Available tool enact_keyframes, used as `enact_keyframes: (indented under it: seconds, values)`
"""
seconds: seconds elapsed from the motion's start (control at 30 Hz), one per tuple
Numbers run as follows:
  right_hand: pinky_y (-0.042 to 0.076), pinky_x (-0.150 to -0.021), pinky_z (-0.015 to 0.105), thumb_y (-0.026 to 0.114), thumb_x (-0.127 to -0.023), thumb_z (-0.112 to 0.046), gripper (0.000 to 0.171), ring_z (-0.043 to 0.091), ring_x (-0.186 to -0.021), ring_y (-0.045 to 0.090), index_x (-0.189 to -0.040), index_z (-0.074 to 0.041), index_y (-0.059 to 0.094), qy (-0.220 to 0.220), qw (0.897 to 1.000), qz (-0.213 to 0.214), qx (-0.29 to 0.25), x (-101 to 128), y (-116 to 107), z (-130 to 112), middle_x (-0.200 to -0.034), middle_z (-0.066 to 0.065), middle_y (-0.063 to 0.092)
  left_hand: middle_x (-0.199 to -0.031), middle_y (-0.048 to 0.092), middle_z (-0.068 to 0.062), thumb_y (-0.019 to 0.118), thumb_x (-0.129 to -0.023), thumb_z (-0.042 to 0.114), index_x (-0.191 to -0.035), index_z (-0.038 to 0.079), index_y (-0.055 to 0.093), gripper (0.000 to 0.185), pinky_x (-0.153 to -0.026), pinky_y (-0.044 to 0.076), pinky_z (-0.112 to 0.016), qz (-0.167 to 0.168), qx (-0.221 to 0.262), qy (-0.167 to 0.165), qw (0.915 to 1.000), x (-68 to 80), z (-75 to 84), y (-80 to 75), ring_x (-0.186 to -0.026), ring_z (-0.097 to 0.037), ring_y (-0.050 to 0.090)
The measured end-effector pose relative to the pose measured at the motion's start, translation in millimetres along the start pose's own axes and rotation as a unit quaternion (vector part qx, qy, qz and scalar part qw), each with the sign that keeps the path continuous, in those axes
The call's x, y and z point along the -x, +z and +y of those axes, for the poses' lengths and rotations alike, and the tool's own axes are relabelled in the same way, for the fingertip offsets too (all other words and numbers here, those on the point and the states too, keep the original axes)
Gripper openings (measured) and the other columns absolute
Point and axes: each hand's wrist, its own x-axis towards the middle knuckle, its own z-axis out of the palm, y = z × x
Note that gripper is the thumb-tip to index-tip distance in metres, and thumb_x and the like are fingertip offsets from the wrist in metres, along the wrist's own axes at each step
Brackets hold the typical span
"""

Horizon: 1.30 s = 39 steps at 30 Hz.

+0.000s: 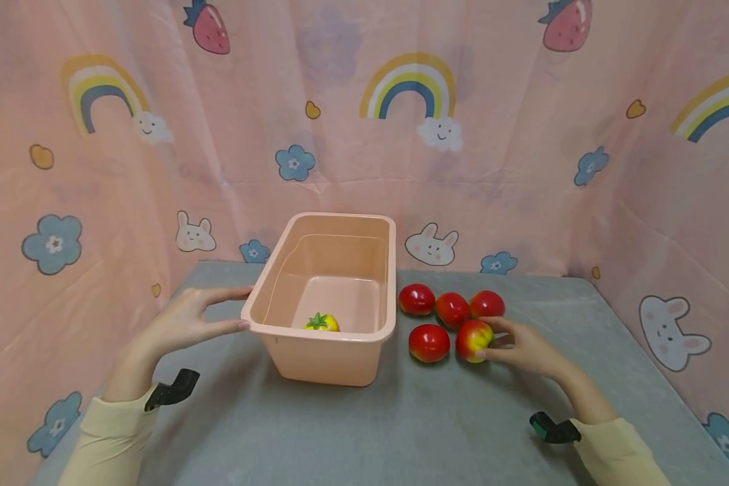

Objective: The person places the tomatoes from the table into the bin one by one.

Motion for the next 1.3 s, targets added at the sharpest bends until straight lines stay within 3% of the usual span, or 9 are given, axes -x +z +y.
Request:
enact_keyframes:
  seconds: [0.77,1.3]
  values:
    - [0.057,-0.074,0.04,0.072,-0.082,-0.041,0.068,0.039,-0.106,0.059,-0.135,-0.004,0.048,0.013,1.0,0.004,0.007,-5.7,-21.6,-15.1,-0.127,0.022,0.055,-0.127,0.063,0.001,0.07,-0.083,0.045,-0.134,0.02,0.056,0.058,-0.092,0.047,-0.05,0.003,0.0,0.004,1.0,0.2,-2.1,1.2,-0.12,-0.023,0.057]
    - [0.055,-0.082,0.045,0.07,-0.084,-0.041,0.068,0.039,-0.108,0.058,-0.135,-0.003,0.047,-0.009,1.0,0.005,0.021,-23.1,-30.7,-34.3,-0.124,0.02,0.058,-0.126,0.063,0.003,0.069,-0.082,0.049,-0.134,0.023,0.056,0.059,-0.094,0.046,-0.049,0.005,-0.007,0.0,1.0,-0.3,-2.5,-0.3,-0.121,-0.022,0.056]
